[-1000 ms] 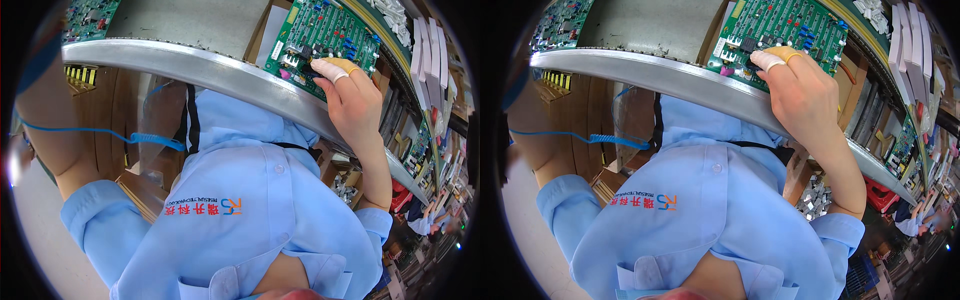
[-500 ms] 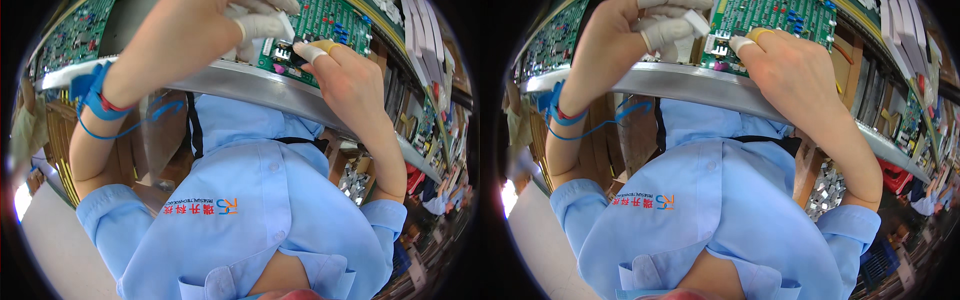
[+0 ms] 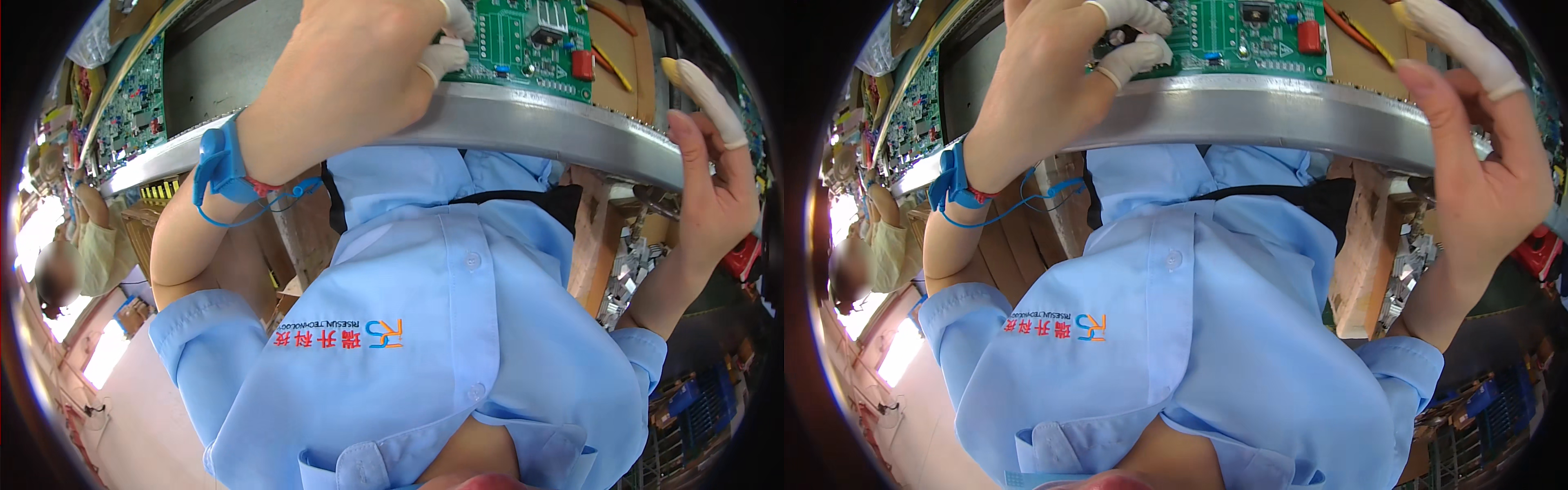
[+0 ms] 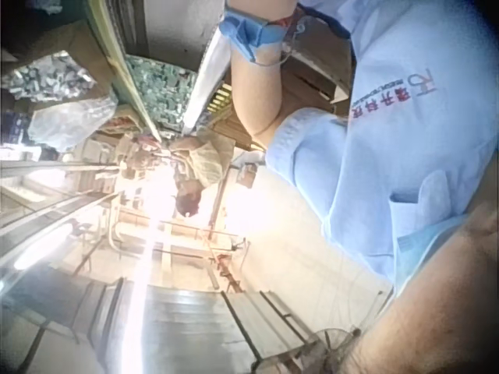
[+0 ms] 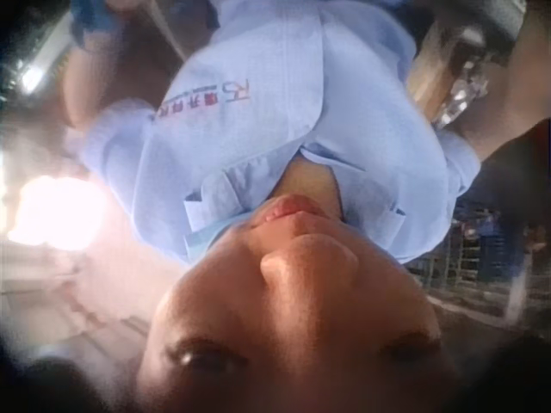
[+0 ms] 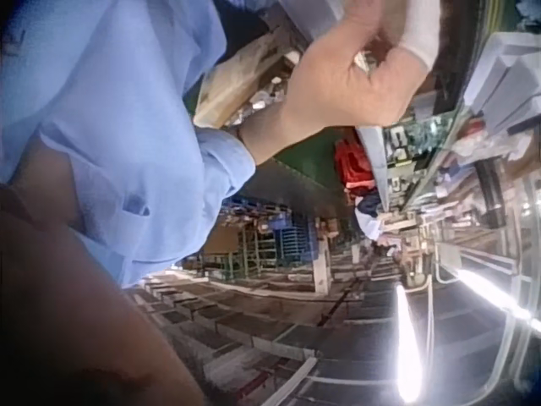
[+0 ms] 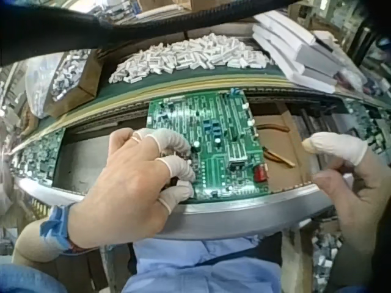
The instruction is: Insert electronic components into a printed circuit board on an assembly line.
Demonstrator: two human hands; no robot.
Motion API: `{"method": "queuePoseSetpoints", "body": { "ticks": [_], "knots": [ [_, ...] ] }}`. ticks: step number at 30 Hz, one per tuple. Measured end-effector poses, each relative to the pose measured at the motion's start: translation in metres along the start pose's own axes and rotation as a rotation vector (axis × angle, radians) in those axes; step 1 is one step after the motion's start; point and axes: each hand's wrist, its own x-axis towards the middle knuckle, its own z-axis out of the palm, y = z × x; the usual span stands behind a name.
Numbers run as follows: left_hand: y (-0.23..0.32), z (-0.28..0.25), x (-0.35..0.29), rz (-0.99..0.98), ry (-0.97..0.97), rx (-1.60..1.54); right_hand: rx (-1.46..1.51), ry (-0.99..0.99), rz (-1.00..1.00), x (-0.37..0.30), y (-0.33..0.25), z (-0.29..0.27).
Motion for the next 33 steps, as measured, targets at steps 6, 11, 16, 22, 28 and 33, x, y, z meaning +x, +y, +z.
{"method": "queuePoseSetpoints", "body": {
  "ticks": [6,11,16,22,28,33],
  "knots": [
    [0.004,0.003,0.001,-0.086,-0.052,0.015,-0.1,0.166,0.118,-0.021,0.026,-0.014],
    [0.007,0.007,0.0,-0.1,-0.053,0.022,-0.155,0.172,0.105,-0.031,0.036,-0.024],
    [-0.048,0.072,0.005,0.596,0.671,-0.413,-0.257,0.19,0.058,-0.033,0.036,-0.032],
    [0.005,0.028,-0.017,0.075,0.158,0.384,0.089,0.426,0.15,-0.054,0.05,-0.04],
    [-0.005,0.034,-0.019,0.161,0.171,0.397,-0.242,0.696,0.496,-0.128,0.107,-0.102],
    [0.012,0.038,-0.004,0.16,0.18,0.451,-0.807,0.041,1.134,-0.198,0.152,-0.125]
  ]
}}
